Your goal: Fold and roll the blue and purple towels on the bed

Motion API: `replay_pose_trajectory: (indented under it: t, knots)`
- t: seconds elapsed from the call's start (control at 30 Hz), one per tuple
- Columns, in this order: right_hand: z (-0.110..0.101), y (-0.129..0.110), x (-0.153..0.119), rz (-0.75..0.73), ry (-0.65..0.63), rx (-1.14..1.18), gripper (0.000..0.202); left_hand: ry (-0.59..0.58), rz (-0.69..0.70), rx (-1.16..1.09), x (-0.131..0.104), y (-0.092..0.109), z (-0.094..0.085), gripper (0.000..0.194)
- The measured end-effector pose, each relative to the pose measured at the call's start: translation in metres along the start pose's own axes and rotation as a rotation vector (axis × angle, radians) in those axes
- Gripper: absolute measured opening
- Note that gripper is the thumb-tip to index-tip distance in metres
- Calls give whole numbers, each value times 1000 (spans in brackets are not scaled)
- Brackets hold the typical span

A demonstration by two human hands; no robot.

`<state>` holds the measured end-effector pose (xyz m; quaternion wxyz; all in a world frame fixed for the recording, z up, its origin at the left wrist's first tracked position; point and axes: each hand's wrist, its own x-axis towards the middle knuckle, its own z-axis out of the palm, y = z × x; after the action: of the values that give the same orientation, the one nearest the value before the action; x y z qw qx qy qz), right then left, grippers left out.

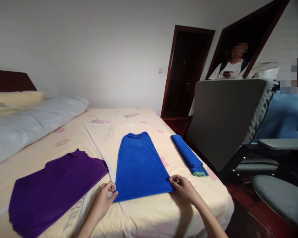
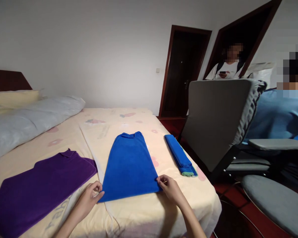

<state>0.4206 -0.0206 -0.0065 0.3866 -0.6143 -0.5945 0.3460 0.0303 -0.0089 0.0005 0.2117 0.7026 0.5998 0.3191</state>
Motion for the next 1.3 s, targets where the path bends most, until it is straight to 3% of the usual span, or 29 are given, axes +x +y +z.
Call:
replay_pose_trajectory:
  t: [0.2,0.33,0.47,0.6,0.67,0.77,0.87,1.07,1.17,1.3]
  knots:
    - [1,3,-5,-23,-34,-123,30,-97,45,109,-9,10,2,11]
    - [6,3,-9,-79,5,-339,21,-150,98,261,-10,13,-1,14]
    - [3,-13,-16,-145,97,-495,20,-147,285,357,-11,16,-9,17]
    - [-8,-30,-25,-269,-72,-398,20,-209,431,258,-15,18,-16,19]
    - [-12,-30,-28,-305,-183,-350,29,-271,409,232,-17,17,-17,16]
    - [-12,-21,-26,-276,-214,-347,49,-321,350,203,-16,13,-17,34]
    - [-11,-13,-21,-232,-151,-328,45,-303,318,156,-12,7,-15,44]
    - [-9,-17,-5,-143,-90,-154,32,-216,137,2,1,-4,-7,28]
    - [-2,-16,11,-147,1,-132,35,-135,63,0,13,-5,0,35]
    - [8,-5,30,-35,144,-145,42,-17,-51,82,28,-7,13,51]
